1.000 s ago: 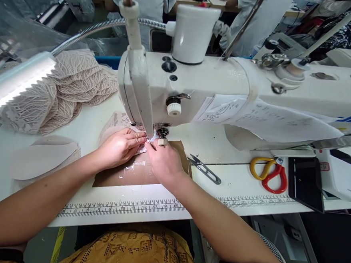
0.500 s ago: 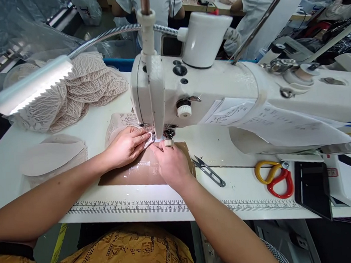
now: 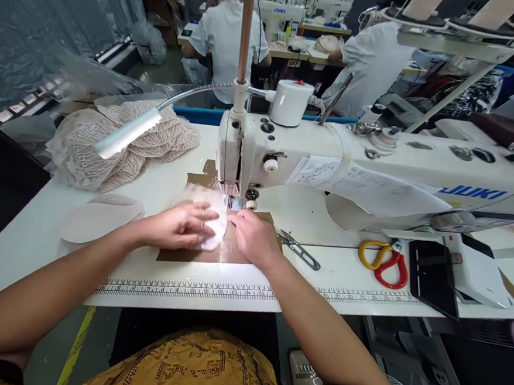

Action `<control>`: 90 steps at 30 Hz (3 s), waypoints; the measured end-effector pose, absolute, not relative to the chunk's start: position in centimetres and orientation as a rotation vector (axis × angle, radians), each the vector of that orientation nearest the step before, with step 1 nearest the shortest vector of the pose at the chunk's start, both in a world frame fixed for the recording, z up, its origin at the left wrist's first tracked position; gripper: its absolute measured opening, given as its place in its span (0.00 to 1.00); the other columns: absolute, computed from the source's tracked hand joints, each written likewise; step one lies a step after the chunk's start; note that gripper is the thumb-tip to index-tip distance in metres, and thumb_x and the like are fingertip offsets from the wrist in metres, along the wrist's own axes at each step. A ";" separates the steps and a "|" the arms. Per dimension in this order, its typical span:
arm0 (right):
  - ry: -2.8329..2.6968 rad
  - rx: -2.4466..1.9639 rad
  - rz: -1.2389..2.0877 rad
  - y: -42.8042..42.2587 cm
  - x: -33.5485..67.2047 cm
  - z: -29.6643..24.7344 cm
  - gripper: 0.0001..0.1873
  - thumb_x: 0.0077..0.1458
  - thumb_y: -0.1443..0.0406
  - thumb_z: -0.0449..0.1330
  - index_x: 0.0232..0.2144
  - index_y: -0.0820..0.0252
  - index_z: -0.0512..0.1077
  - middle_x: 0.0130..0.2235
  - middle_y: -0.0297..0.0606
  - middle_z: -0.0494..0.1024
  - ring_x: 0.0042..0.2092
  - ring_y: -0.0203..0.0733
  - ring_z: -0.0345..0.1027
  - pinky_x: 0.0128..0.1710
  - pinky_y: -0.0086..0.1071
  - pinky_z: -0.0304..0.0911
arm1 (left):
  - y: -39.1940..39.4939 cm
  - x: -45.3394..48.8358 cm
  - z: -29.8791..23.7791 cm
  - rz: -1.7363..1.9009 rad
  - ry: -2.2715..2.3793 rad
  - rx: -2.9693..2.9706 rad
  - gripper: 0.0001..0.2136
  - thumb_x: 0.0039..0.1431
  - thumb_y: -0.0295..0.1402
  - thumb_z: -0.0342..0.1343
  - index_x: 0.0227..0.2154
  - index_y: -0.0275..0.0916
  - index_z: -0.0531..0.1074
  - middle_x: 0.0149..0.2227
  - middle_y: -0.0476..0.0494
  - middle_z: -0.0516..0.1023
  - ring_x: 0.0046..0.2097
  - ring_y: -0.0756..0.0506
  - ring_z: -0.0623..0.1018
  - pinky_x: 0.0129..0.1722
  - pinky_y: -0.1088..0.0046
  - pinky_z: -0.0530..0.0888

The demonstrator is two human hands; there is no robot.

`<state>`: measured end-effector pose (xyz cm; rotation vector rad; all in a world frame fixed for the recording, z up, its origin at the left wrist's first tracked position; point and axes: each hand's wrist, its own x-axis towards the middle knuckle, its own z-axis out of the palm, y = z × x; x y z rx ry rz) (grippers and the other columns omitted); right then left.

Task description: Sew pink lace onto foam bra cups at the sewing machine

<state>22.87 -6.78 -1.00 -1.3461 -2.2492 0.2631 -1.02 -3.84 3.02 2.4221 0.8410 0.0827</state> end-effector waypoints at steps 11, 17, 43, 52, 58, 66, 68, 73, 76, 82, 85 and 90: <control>-2.432 -1.123 0.289 -6.8 23.2 -1.0 0.18 0.55 0.75 0.54 0.41 0.56 0.79 0.38 0.37 0.76 0.38 0.37 0.69 0.35 0.28 0.62 | -3.0 -1.0 3.2 0.517 1.184 2.381 0.20 0.60 0.34 0.51 0.53 0.36 0.72 0.53 0.35 0.74 0.51 0.40 0.76 0.48 0.64 0.75; -2.449 -1.196 0.289 -6.6 23.4 -1.0 0.18 0.56 0.74 0.54 0.42 0.56 0.80 0.36 0.37 0.75 0.37 0.37 0.68 0.34 0.28 0.60 | -0.9 0.4 3.5 0.124 1.206 2.327 0.04 0.47 0.27 0.53 0.27 0.37 0.72 0.29 0.46 0.75 0.29 0.48 0.72 0.26 0.75 0.65; -2.492 -1.338 0.091 -6.4 23.4 -1.1 0.23 0.56 0.74 0.51 0.50 0.57 0.75 0.39 0.39 0.76 0.40 0.43 0.66 0.39 0.33 0.58 | -5.5 2.5 1.8 0.187 1.052 2.728 0.20 0.62 0.30 0.50 0.56 0.28 0.68 0.59 0.29 0.69 0.55 0.34 0.72 0.52 0.54 0.74; -2.526 -1.445 0.042 -6.6 23.0 -0.8 0.19 0.58 0.73 0.51 0.45 0.55 0.77 0.37 0.39 0.74 0.38 0.42 0.63 0.37 0.33 0.55 | -4.6 2.2 1.7 0.109 1.107 2.748 0.23 0.62 0.34 0.50 0.58 0.30 0.66 0.61 0.31 0.67 0.55 0.34 0.70 0.52 0.54 0.73; -2.489 -1.508 0.031 -6.5 22.9 -0.9 0.21 0.57 0.73 0.52 0.48 0.55 0.76 0.37 0.39 0.75 0.38 0.43 0.64 0.38 0.34 0.55 | -2.9 2.0 1.6 0.064 1.012 2.739 0.24 0.62 0.32 0.49 0.60 0.29 0.64 0.63 0.29 0.63 0.61 0.33 0.67 0.57 0.53 0.70; -2.487 -1.532 0.069 -6.5 22.6 -0.8 0.22 0.58 0.73 0.50 0.50 0.55 0.76 0.37 0.40 0.75 0.38 0.43 0.64 0.38 0.34 0.56 | -0.6 1.2 1.5 0.068 0.841 2.781 0.24 0.63 0.32 0.47 0.60 0.30 0.64 0.64 0.30 0.62 0.65 0.37 0.64 0.61 0.56 0.66; -2.499 -1.507 0.072 -6.5 22.6 -0.8 0.22 0.59 0.73 0.50 0.50 0.55 0.76 0.36 0.40 0.75 0.38 0.43 0.65 0.38 0.34 0.57 | -0.3 1.0 1.3 0.057 0.816 2.790 0.24 0.61 0.29 0.47 0.61 0.30 0.63 0.64 0.31 0.62 0.65 0.37 0.63 0.62 0.56 0.65; -2.432 -1.419 0.203 -6.5 23.0 -0.9 0.21 0.58 0.73 0.51 0.48 0.55 0.77 0.37 0.38 0.76 0.39 0.42 0.67 0.39 0.33 0.60 | -0.8 0.2 1.6 0.108 0.872 2.805 0.22 0.60 0.25 0.46 0.57 0.32 0.68 0.62 0.32 0.65 0.62 0.35 0.67 0.59 0.55 0.68; -2.331 -1.401 0.296 -6.4 23.3 -1.0 0.23 0.53 0.76 0.51 0.45 0.56 0.78 0.39 0.38 0.78 0.40 0.42 0.69 0.39 0.31 0.62 | -2.5 0.2 2.3 0.231 0.893 2.800 0.19 0.61 0.27 0.48 0.53 0.32 0.71 0.57 0.31 0.71 0.57 0.36 0.71 0.54 0.55 0.71; -2.206 -1.354 0.394 -6.2 23.5 -0.8 0.20 0.53 0.75 0.50 0.40 0.59 0.78 0.40 0.40 0.79 0.42 0.43 0.71 0.42 0.33 0.65 | -5.5 1.7 2.0 0.304 1.006 2.811 0.13 0.65 0.33 0.47 0.33 0.34 0.76 0.33 0.39 0.75 0.36 0.42 0.73 0.37 0.64 0.70; -2.159 -1.331 0.457 -6.3 23.6 -0.6 0.19 0.54 0.75 0.49 0.39 0.59 0.78 0.40 0.40 0.79 0.44 0.43 0.71 0.44 0.34 0.65 | -5.5 1.8 1.3 0.396 1.018 2.772 0.14 0.66 0.30 0.45 0.28 0.34 0.73 0.29 0.41 0.74 0.34 0.44 0.70 0.35 0.66 0.67; -2.125 -1.324 0.583 -6.8 23.9 0.5 0.16 0.58 0.73 0.51 0.38 0.59 0.78 0.40 0.39 0.79 0.43 0.42 0.72 0.43 0.34 0.65 | -5.1 1.0 1.1 0.481 1.007 2.601 0.11 0.65 0.31 0.46 0.29 0.35 0.70 0.29 0.43 0.73 0.33 0.45 0.69 0.34 0.67 0.66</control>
